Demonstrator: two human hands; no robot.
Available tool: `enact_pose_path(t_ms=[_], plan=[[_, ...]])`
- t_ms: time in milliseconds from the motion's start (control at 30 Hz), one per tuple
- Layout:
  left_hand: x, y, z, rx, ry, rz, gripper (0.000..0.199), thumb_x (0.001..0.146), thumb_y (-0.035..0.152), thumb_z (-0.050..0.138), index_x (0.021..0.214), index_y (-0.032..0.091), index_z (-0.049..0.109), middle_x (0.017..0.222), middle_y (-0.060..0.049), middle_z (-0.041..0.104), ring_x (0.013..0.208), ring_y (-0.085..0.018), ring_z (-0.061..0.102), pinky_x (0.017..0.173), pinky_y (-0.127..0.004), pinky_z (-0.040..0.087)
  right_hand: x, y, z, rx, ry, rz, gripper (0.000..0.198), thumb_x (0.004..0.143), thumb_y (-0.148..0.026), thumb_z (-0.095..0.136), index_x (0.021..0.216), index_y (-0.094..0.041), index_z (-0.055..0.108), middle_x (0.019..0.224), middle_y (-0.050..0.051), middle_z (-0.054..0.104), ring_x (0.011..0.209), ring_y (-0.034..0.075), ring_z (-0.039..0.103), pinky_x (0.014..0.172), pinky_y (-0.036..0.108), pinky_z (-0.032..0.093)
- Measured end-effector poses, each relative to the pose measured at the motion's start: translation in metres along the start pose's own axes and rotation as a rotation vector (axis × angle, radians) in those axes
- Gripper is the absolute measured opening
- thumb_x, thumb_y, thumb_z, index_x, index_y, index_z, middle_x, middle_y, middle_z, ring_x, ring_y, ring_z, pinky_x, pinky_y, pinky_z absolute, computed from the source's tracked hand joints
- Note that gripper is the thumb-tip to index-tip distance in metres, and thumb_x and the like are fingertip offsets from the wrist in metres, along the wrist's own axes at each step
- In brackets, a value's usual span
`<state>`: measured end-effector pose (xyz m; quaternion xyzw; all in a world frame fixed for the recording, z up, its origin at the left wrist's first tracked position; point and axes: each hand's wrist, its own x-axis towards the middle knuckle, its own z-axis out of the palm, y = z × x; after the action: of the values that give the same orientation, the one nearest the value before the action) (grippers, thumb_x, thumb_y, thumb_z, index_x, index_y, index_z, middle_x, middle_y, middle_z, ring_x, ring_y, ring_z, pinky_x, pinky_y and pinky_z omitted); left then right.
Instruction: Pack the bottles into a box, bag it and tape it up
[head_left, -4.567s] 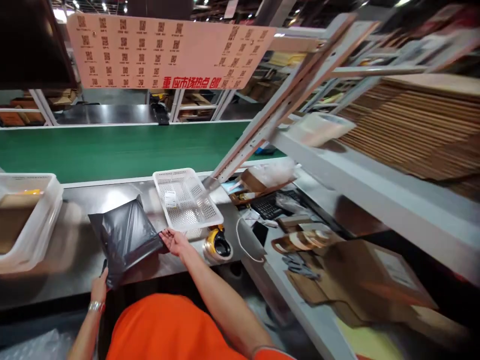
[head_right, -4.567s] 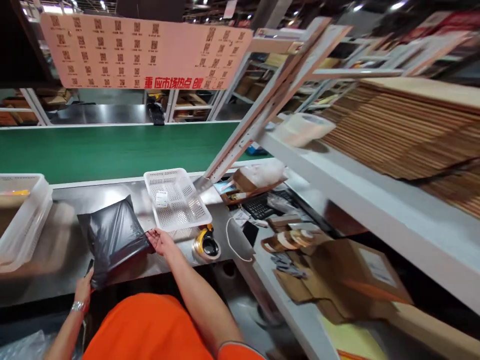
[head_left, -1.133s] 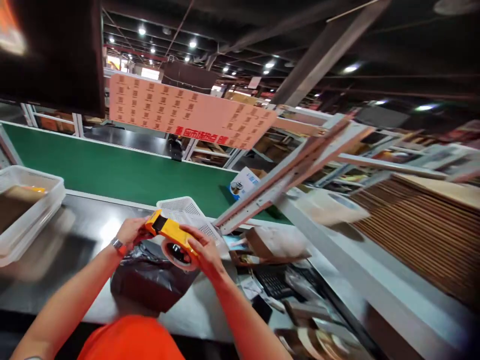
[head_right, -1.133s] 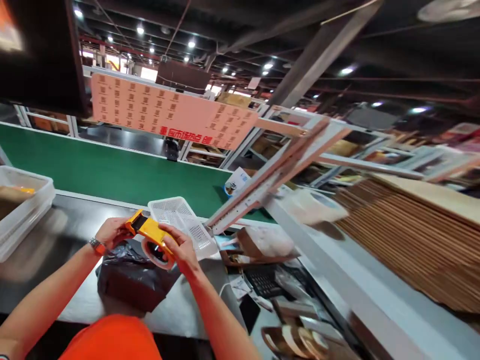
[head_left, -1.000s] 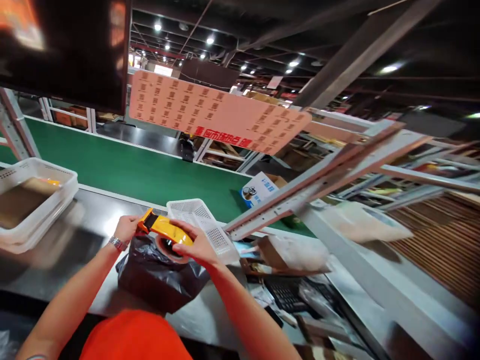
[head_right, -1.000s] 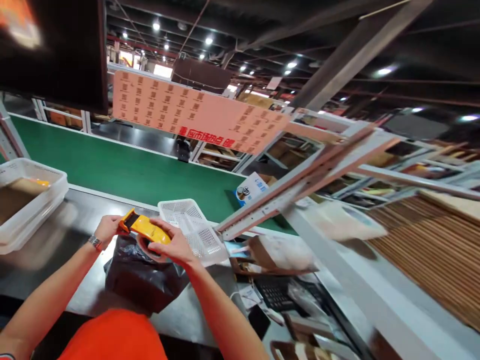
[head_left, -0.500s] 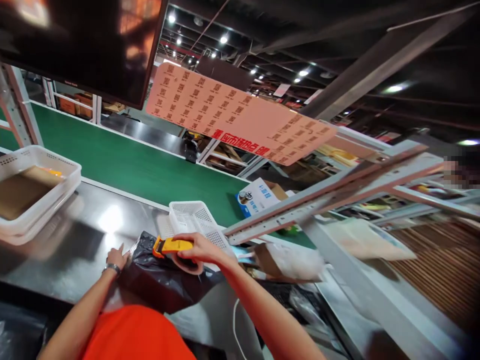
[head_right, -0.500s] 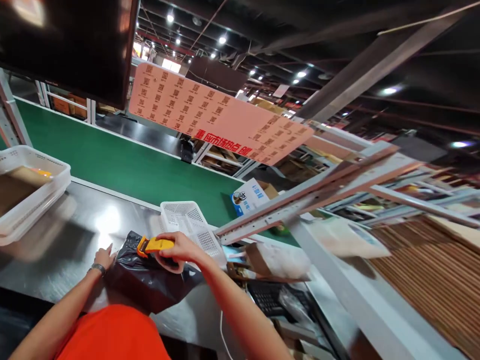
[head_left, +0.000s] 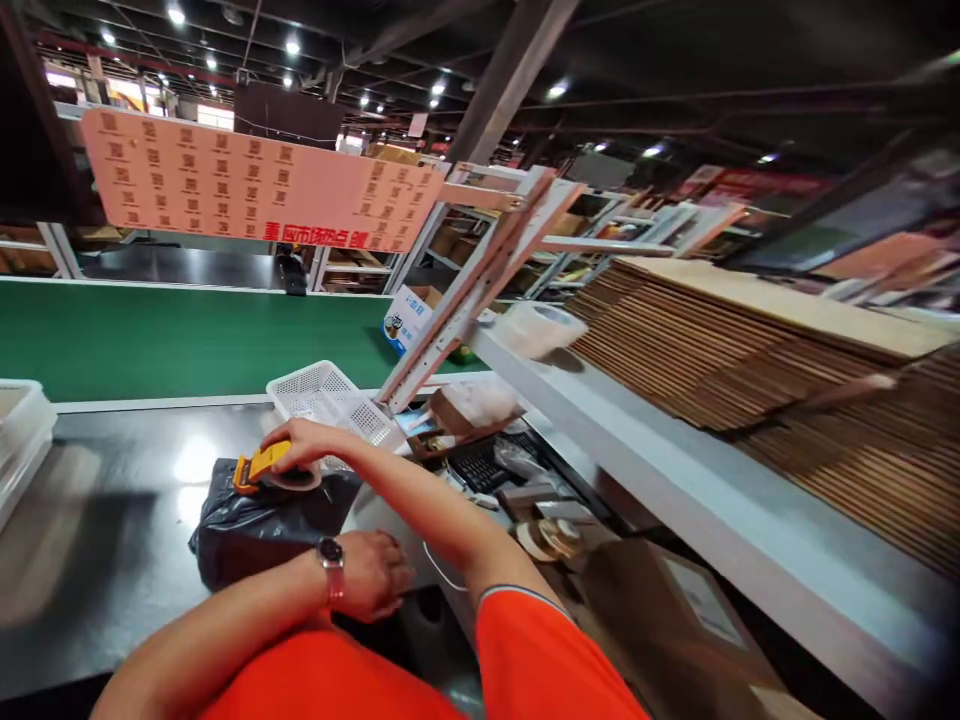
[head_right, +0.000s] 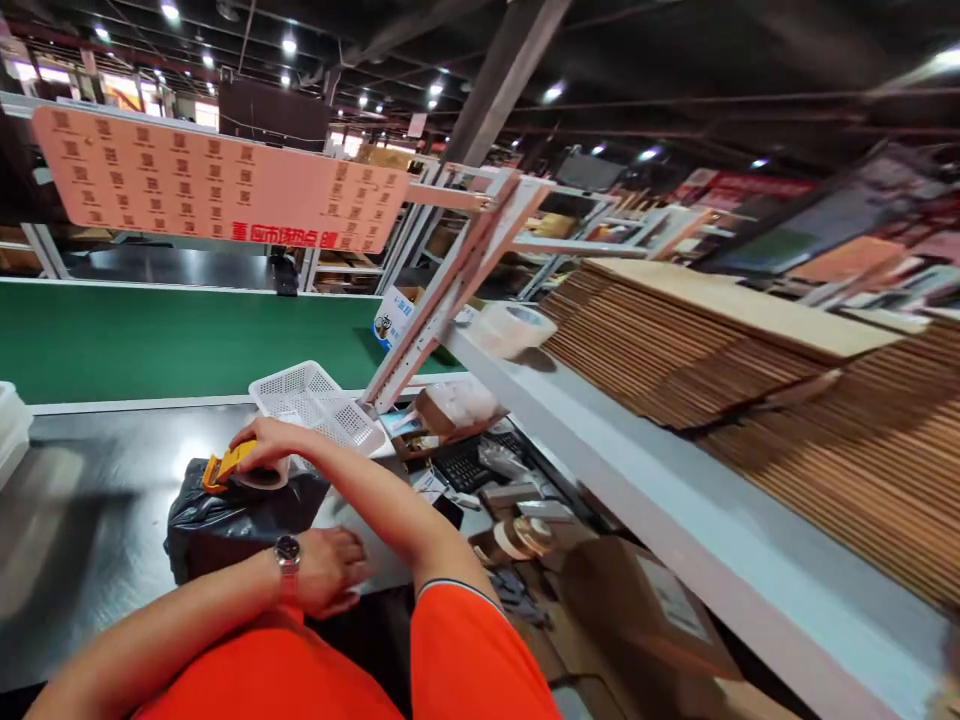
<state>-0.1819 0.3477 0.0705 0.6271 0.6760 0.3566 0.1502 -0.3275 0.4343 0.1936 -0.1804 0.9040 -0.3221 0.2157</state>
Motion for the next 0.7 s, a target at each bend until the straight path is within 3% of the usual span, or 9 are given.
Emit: enact_pose_path(t_ms=[100, 200, 267, 367, 433, 533, 633, 700], plan=[[0.015, -0.022, 0.002, 0.242, -0.068, -0.168, 0.074, 0.079, 0.036, 0.084, 0.149, 0.018, 0.065, 0.160, -0.023, 0.057, 0.155, -0.045, 0.047, 0.128, -0.060, 0.041, -0.010, 0.011, 0.001, 0.090, 0.026, -0.012, 0.053, 0.070, -0.039, 0.091, 0.120, -0.020, 0.085, 0.101, -0.001, 0.081, 0.083, 0.015, 0.067, 0.073, 0.019, 0.048], [-0.021, -0.049, -0.008, 0.325, -0.053, -0.339, 0.087, 0.079, 0.025, 0.084, 0.159, 0.008, 0.053, 0.168, -0.033, 0.041, 0.158, -0.053, 0.037, 0.125, -0.071, 0.039, -0.042, 0.031, -0.008, 0.167, 0.078, -0.030, 0.058, 0.070, -0.040, 0.089, 0.124, -0.019, 0.084, 0.099, -0.001, 0.080, 0.080, 0.014, 0.066, 0.071, 0.019, 0.048], [-0.052, -0.061, -0.010, 0.354, -0.069, -0.360, 0.090, 0.080, 0.021, 0.083, 0.161, 0.008, 0.048, 0.171, -0.033, 0.035, 0.158, -0.052, 0.039, 0.124, -0.069, 0.042, -0.079, 0.054, -0.015, 0.198, 0.130, -0.022, 0.061, 0.070, -0.039, 0.087, 0.127, -0.015, 0.083, 0.094, -0.001, 0.078, 0.076, 0.012, 0.063, 0.068, 0.019, 0.047], [-0.084, -0.075, -0.003, 0.443, -0.090, -0.291, 0.086, 0.082, 0.019, 0.084, 0.159, 0.010, 0.049, 0.170, -0.032, 0.038, 0.153, -0.047, 0.048, 0.117, -0.063, 0.052, -0.152, 0.097, -0.010, 0.355, 0.185, 0.084, 0.064, 0.066, -0.032, 0.084, 0.127, -0.013, 0.082, 0.089, 0.000, 0.078, 0.072, 0.013, 0.064, 0.066, 0.020, 0.050], [-0.096, -0.086, 0.005, 0.521, -0.061, -0.183, 0.077, 0.084, 0.016, 0.083, 0.155, 0.010, 0.053, 0.165, -0.031, 0.047, 0.151, -0.044, 0.053, 0.114, -0.059, 0.055, -0.201, 0.124, 0.012, 0.486, 0.265, 0.166, 0.062, 0.063, -0.028, 0.085, 0.124, -0.015, 0.083, 0.088, 0.001, 0.079, 0.070, 0.015, 0.066, 0.063, 0.022, 0.052], [-0.113, -0.096, 0.010, 0.560, 0.022, -0.050, 0.064, 0.089, 0.019, 0.082, 0.148, 0.014, 0.059, 0.152, -0.026, 0.063, 0.145, -0.040, 0.060, 0.113, -0.056, 0.058, -0.252, 0.150, 0.071, 0.669, 0.340, 0.281, 0.057, 0.063, -0.024, 0.083, 0.119, -0.016, 0.085, 0.079, 0.001, 0.077, 0.062, 0.015, 0.064, 0.056, 0.023, 0.051], [-0.140, -0.099, -0.003, 0.566, 0.082, -0.027, 0.056, 0.093, 0.024, 0.079, 0.146, 0.023, 0.063, 0.134, -0.016, 0.076, 0.132, -0.034, 0.071, 0.111, -0.051, 0.061, -0.262, 0.154, 0.139, 0.897, 0.458, 0.333, 0.057, 0.064, -0.024, 0.082, 0.121, -0.016, 0.084, 0.082, 0.005, 0.077, 0.058, 0.015, 0.062, 0.053, 0.026, 0.052], [-0.162, -0.101, -0.028, 0.615, 0.175, -0.103, 0.056, 0.091, 0.025, 0.079, 0.146, 0.029, 0.065, 0.136, -0.015, 0.074, 0.135, -0.035, 0.068, 0.115, -0.054, 0.057, -0.253, 0.150, 0.174, 0.989, 0.543, 0.337, 0.053, 0.060, -0.022, 0.084, 0.113, -0.017, 0.085, 0.086, 0.007, 0.078, 0.063, 0.018, 0.065, 0.057, 0.030, 0.055]])
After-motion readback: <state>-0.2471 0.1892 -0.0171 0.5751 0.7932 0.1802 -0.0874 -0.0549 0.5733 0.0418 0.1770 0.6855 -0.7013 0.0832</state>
